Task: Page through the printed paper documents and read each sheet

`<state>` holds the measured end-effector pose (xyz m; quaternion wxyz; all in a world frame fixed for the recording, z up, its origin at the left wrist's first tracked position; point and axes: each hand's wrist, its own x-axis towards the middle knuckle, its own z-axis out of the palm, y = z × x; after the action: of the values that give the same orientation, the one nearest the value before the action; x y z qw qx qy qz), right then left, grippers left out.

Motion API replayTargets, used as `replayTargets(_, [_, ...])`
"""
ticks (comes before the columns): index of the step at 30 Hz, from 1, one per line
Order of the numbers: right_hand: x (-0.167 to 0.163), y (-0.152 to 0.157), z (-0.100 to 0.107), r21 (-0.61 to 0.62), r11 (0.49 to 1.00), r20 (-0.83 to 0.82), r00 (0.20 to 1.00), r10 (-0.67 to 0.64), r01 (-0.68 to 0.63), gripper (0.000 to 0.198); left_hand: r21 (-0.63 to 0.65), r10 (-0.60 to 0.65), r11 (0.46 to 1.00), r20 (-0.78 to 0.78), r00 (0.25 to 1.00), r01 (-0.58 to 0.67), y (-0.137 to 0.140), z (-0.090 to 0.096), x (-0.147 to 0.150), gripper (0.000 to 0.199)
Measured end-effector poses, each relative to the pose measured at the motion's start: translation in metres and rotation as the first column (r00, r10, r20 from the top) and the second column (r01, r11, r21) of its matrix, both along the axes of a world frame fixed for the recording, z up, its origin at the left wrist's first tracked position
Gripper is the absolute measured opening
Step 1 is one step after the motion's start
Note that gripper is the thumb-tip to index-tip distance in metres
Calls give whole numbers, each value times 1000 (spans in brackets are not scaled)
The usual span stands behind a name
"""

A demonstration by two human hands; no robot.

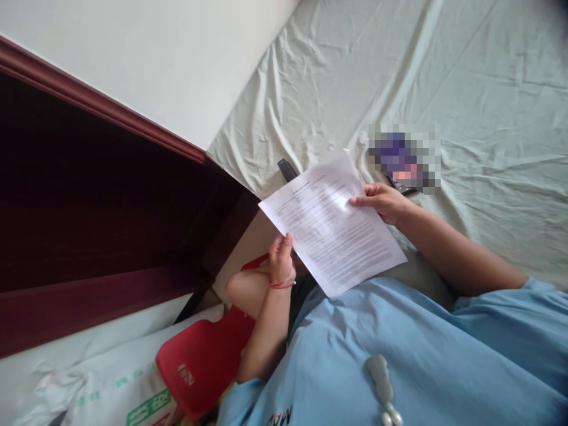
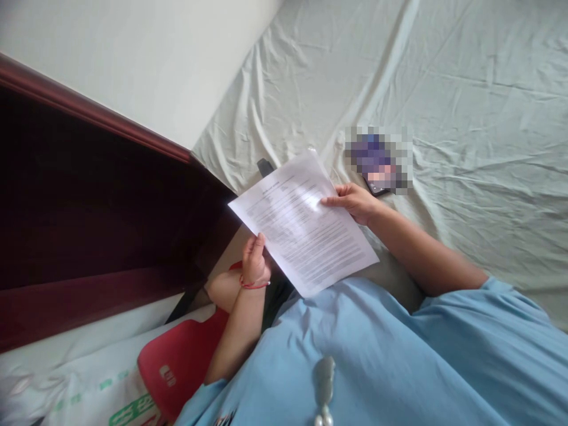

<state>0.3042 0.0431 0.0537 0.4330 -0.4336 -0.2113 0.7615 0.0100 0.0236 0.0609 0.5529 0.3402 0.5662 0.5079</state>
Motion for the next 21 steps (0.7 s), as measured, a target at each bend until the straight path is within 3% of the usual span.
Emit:
replayTargets(3, [-6,0,-4,-18,998,-61,996,-59,58,44,-86,-95,991,45,995,98,-8,-2,6,63])
replayTargets(7, [-8,-3,-7,-12,999,-126,991,-43,42,43,-202,-156,966,37,987,161,-16,-5,14,76])
replayTargets(11, [-4,-6,-6,38,997,-171,983,-59,67,51,-145,-202,969,6,979,201,-18,-8,15,71])
replayTargets(15, [-4,-8,-5,31,1000,-179,984,4,1,53,-85,-300,951,-31,954,296,-17,-7,13,56])
replayTargets(21, [-6,-10,-11,-19,1000,-200,980,19,-24,44,-147,-143,979,-21,990,138,-16,-5,12,52])
